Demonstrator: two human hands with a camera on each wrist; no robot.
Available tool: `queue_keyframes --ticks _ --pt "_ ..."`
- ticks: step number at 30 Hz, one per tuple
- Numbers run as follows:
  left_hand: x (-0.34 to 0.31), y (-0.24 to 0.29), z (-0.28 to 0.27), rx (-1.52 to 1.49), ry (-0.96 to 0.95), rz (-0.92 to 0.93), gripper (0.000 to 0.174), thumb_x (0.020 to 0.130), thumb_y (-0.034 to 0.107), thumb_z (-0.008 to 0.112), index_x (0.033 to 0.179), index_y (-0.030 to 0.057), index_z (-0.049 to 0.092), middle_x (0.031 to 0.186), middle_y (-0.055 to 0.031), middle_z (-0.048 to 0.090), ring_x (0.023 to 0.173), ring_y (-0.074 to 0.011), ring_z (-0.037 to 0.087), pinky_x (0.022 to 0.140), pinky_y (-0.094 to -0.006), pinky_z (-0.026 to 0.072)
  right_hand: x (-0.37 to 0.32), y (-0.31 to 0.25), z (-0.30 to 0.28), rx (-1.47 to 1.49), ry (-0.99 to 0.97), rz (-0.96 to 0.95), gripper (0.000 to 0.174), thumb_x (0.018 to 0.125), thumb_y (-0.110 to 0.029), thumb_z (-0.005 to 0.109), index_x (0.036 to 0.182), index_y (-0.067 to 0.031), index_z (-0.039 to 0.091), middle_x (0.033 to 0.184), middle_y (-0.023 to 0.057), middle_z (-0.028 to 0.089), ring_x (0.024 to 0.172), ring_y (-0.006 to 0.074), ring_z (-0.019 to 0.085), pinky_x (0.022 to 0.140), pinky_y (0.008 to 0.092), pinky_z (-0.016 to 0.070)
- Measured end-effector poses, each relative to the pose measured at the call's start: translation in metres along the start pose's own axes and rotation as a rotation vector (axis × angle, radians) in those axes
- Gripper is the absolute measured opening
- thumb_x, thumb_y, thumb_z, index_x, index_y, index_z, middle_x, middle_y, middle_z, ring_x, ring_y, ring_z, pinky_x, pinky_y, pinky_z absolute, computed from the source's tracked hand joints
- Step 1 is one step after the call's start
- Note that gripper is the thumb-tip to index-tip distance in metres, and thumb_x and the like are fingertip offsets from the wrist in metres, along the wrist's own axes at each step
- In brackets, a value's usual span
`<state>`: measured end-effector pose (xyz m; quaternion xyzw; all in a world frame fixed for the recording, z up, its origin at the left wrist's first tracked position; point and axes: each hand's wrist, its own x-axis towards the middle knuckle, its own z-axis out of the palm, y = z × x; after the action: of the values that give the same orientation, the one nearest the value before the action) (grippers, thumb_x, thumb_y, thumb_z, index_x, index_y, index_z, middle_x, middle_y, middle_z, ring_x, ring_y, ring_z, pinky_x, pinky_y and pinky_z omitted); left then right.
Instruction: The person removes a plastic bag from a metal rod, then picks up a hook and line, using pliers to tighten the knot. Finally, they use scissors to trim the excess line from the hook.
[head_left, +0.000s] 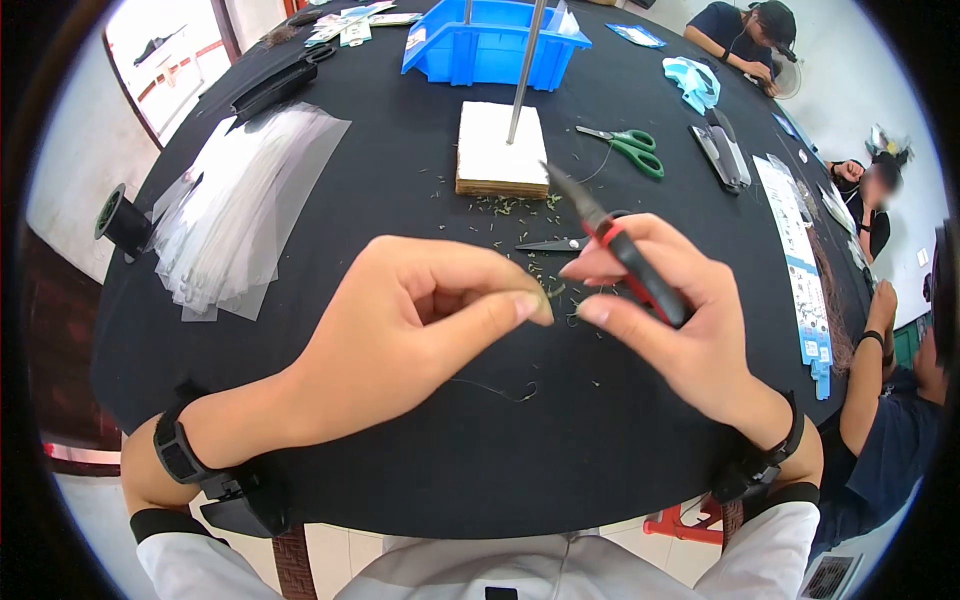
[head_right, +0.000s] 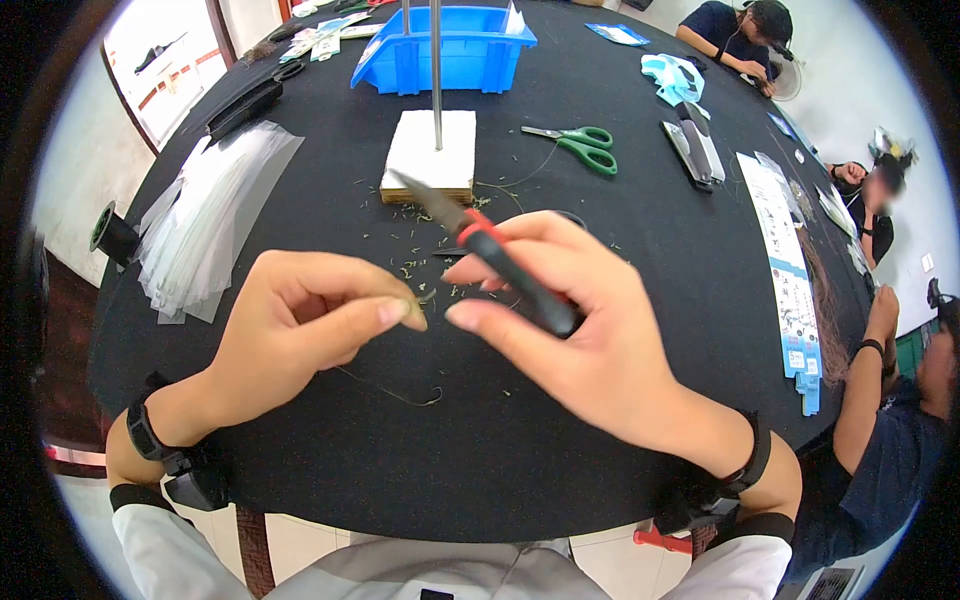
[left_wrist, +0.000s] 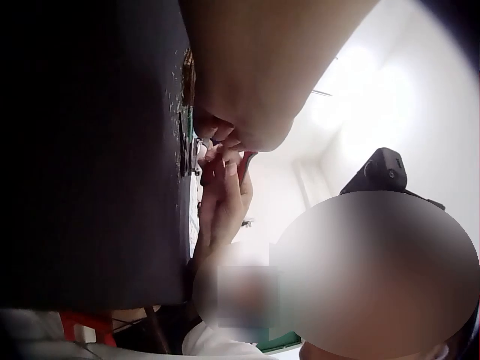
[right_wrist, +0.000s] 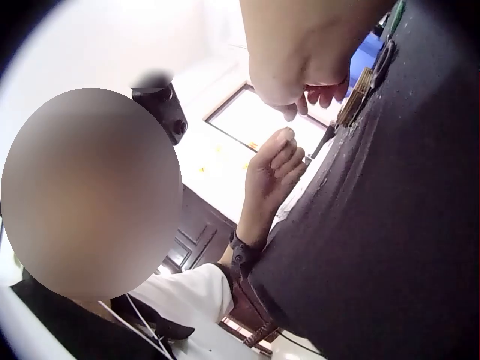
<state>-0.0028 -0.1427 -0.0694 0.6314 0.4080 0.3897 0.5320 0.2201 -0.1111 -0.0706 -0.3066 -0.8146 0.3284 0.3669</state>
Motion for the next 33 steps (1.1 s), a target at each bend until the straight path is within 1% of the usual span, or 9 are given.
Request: queue_keyframes --ticks 4,10,13,19,22,25,28,32,33 --pt "-0.003 0.002 0.003 0.073 -0.035 0.021 0.013 0.087 0.007 0.061 0.09 -0.0034 0.069 0.072 -0.0029 0.063 0.057 -0.0016 0.046 0.049 -0.0187 0.033 -0.003 -0.007 0.003 0.005 -0.063 -0.033 0.02 0.074 0.0 0.071 0.093 -0.001 0.067 0.101 0.0091 0.058 0.087 0.0167 0.058 0.077 0.0281 0.0456" --pt "-0.004 0.001 0.003 0.121 -0.081 0.031 0.014 0.086 0.006 0.062 0.096 -0.0038 0.067 0.078 -0.0036 0.064 0.064 -0.0017 0.049 0.053 -0.0189 0.0365 -0.003 -0.01 0.003 -0.191 -0.015 -0.189 0.013 0.072 0.002 0.07 0.084 -0.0005 0.064 0.098 0.0126 0.057 0.08 0.0204 0.058 0.069 0.0282 0.0457" --pt "-0.003 -0.006 0.008 0.034 0.009 0.069 0.011 0.085 0.006 0.062 0.091 -0.0022 0.066 0.06 0.0041 0.052 0.054 0.0 0.041 0.047 -0.0182 0.032 -0.002 -0.011 0.003 -0.328 0.0 -0.289 0.016 0.069 0.002 0.071 0.083 0.0004 0.063 0.097 0.0138 0.057 0.078 0.0223 0.058 0.067 0.0289 0.0456" --pt "-0.002 0.007 0.005 0.007 -0.019 -0.074 0.012 0.085 0.007 0.063 0.092 -0.0021 0.065 0.061 0.0058 0.048 0.056 0.0008 0.04 0.048 -0.0171 0.032 -0.002 -0.008 0.004 -0.446 0.012 -0.402 0.023 0.06 0.002 0.073 0.079 0.002 0.06 0.096 0.0161 0.057 0.076 0.024 0.056 0.065 0.0302 0.0454" --pt "-0.001 0.008 0.004 -0.016 -0.026 -0.126 0.016 0.082 0.005 0.066 0.096 -0.0025 0.064 0.072 0.0001 0.06 0.056 -0.0005 0.046 0.045 -0.0164 0.0319 0.0 -0.007 0.003 -0.478 0.021 -0.468 0.023 0.06 0.002 0.073 0.078 0.0019 0.06 0.095 0.0168 0.057 0.075 0.0249 0.056 0.065 0.0315 0.0455" --pt "-0.001 0.006 0.006 0.039 0.001 -0.082 0.015 0.082 0.005 0.066 0.095 -0.0024 0.064 0.071 -0.0003 0.059 0.054 -0.0001 0.046 0.044 -0.017 0.0314 -0.001 -0.006 0.004 -0.492 0.01 -0.486 0.024 0.06 0.002 0.073 0.079 0.0024 0.059 0.095 0.0168 0.057 0.076 0.026 0.055 0.066 0.0329 0.0452" --pt "-0.003 0.005 0.005 -0.031 0.068 -0.107 0.013 0.083 0.007 0.065 0.093 -0.0017 0.064 0.068 -0.0001 0.058 0.05 -0.0009 0.044 0.043 -0.0175 0.0313 -0.002 -0.009 0.001 -0.477 0.007 -0.401 0.019 0.072 -0.002 0.069 0.089 0.0043 0.064 0.102 0.0166 0.059 0.083 0.0254 0.058 0.074 0.033 0.0458" --pt "-0.001 0.005 0.0 -0.059 0.385 0.107 0.015 0.087 0.009 0.061 0.093 -0.004 0.062 0.066 -0.0002 0.055 0.046 -0.0017 0.04 0.042 -0.0178 0.0314 -0.008 -0.016 0.001 -0.081 -0.079 0.045 0.032 0.093 -0.017 0.049 0.114 0.0055 0.06 0.12 0.0144 0.058 0.103 0.0232 0.058 0.093 0.0351 0.0409" --pt "0.0 0.005 0.0 -0.073 0.43 0.157 0.015 0.087 0.01 0.06 0.093 -0.0037 0.061 0.066 0.0 0.055 0.047 -0.0017 0.04 0.043 -0.0178 0.0317 -0.009 -0.02 0.002 0.037 -0.097 0.132 0.029 0.092 -0.017 0.053 0.109 0.0044 0.062 0.118 0.0147 0.058 0.103 0.0226 0.058 0.09 0.0339 0.0421"
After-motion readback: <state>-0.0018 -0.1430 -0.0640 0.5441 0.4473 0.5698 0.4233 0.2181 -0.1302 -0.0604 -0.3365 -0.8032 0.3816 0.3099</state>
